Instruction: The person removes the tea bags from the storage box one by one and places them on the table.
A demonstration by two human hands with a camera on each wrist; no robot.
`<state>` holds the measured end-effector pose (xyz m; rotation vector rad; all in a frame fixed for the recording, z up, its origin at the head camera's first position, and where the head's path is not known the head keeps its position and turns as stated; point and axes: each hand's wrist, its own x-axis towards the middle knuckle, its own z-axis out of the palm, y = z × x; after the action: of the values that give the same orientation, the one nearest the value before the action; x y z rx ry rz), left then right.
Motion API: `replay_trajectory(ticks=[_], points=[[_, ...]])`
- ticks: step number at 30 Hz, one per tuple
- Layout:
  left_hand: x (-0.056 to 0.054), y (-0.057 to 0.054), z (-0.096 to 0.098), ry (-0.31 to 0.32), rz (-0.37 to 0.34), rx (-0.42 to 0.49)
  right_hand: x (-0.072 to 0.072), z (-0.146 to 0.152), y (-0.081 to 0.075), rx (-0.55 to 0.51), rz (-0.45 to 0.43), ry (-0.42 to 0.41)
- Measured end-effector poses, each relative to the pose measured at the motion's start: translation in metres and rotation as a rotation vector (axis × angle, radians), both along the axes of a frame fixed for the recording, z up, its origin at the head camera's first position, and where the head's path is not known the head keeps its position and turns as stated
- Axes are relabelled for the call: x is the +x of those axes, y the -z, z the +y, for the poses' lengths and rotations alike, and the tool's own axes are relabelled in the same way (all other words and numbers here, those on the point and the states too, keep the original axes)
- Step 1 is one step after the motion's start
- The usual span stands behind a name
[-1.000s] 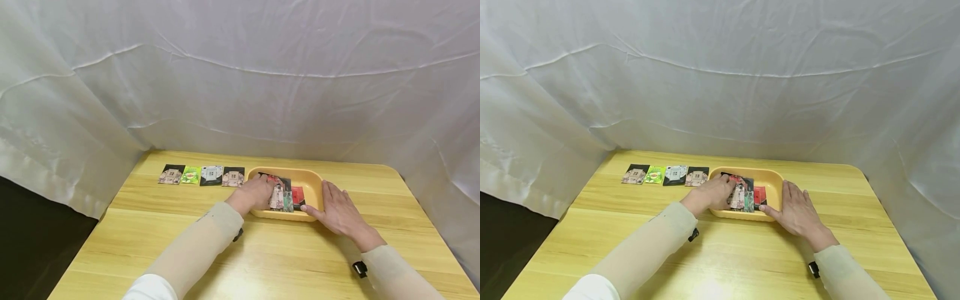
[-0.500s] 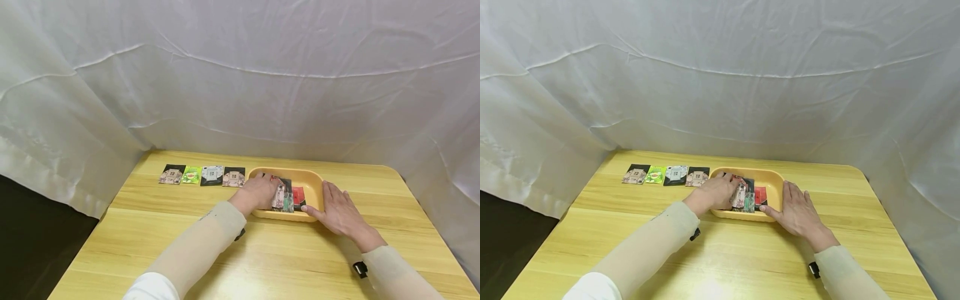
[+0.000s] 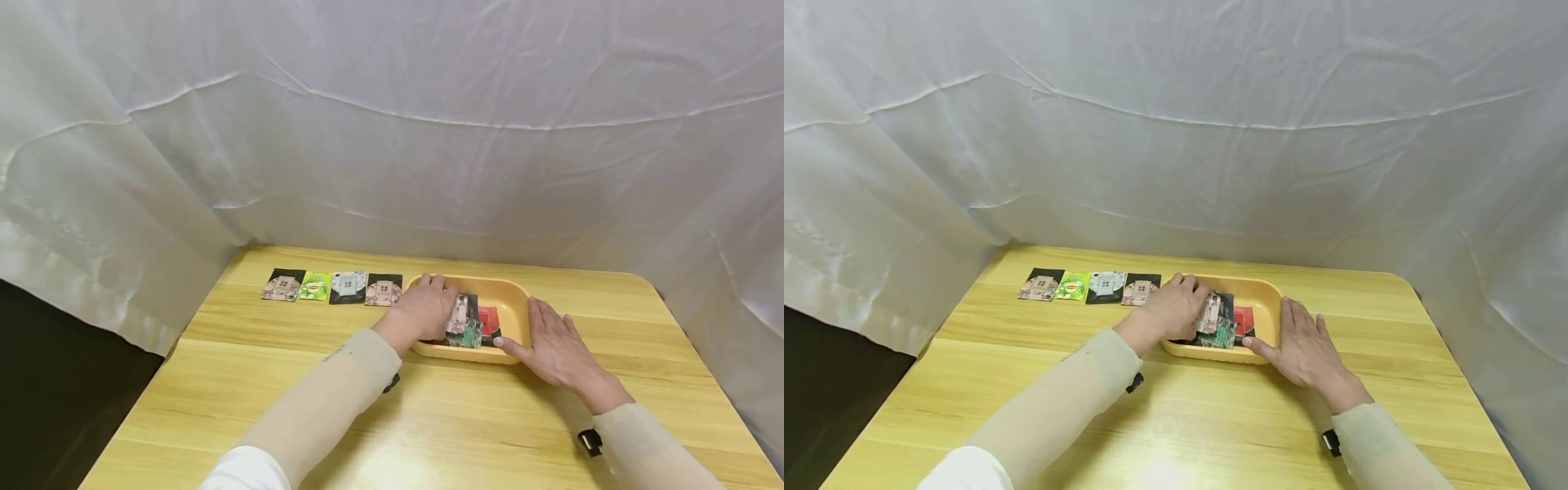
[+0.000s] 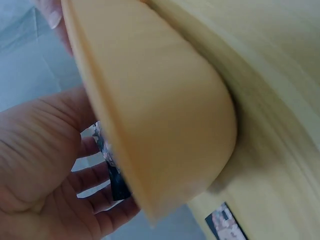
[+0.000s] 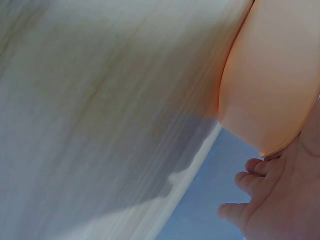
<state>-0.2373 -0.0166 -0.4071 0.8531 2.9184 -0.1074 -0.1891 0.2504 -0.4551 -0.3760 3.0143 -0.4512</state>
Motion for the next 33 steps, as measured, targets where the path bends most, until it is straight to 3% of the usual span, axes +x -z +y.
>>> replay_trajectory(ticks=[11, 20, 28, 33], points=[[0.008, -0.025, -0.018, -0.010, 0.043, 0.030, 0.000, 0.001, 0.002, 0.002, -0.016, 0.007], [0.012, -0.037, -0.057, -0.024, 0.068, 0.075, -0.001, 0.002, 0.002, 0.001, -0.022, 0.006], [0.008, -0.048, -0.106, -0.129, 0.051, 0.151, -0.003, 0.002, 0.002, -0.005, -0.029, 0.006], [0.010, -0.048, -0.128, -0.195, -0.039, 0.146, -0.003, 0.002, 0.001, -0.003, -0.030, 0.002]])
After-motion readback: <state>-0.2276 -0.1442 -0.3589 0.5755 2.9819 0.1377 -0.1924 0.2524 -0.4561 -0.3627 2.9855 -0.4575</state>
